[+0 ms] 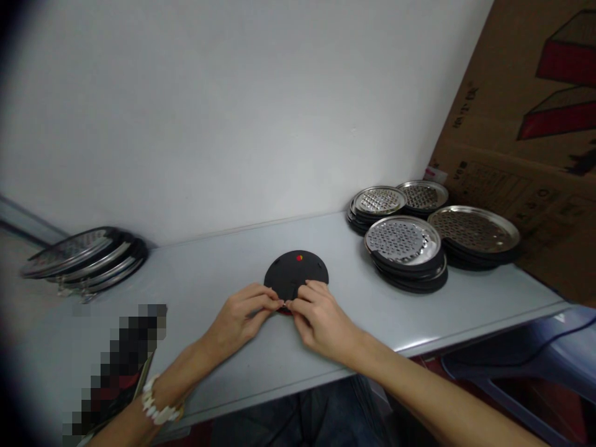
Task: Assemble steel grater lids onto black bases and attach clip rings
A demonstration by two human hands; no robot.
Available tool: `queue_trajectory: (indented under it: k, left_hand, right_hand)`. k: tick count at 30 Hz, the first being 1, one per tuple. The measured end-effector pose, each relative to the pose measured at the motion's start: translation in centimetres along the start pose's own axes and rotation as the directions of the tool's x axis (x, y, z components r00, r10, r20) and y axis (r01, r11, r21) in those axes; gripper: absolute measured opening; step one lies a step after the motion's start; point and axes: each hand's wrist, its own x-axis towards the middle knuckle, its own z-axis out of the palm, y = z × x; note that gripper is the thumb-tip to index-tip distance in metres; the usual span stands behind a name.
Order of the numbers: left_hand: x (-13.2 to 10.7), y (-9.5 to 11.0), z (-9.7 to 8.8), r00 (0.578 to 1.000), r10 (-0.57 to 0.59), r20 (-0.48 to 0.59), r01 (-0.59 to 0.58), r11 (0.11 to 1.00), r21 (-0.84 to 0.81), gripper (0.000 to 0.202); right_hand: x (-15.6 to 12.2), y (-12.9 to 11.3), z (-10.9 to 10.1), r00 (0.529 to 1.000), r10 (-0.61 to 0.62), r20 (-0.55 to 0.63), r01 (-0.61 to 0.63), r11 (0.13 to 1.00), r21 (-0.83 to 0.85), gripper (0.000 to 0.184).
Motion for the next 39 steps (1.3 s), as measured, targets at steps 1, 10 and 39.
queue_trajectory:
  k: [1, 10, 39]
  left_hand:
    - [0.0, 0.0, 0.1, 1.0, 0.013, -0.009, -0.013, 1.0, 0.008, 0.016]
    - [-0.3, 0.3, 1.3, 0.996, 0.07, -0.059, -0.068, 0.997, 0.032, 0.016]
    - [1.8, 3.8, 1.5, 0.966, 0.136, 0.218, -0.247, 0.728, 0.639, 0.035]
  right_hand:
    - [0.0, 0.0, 0.0, 1.0, 0.0, -0.004, 0.0, 1.0, 0.014, 0.023]
    - [0.0, 0.6, -0.8, 1.0, 0.007, -0.003, -0.007, 0.995, 0.095, 0.022]
    - [-2.3, 0.6, -2.4, 0.943, -0.204, -0.261, 0.224, 0.973, 0.05, 0.04]
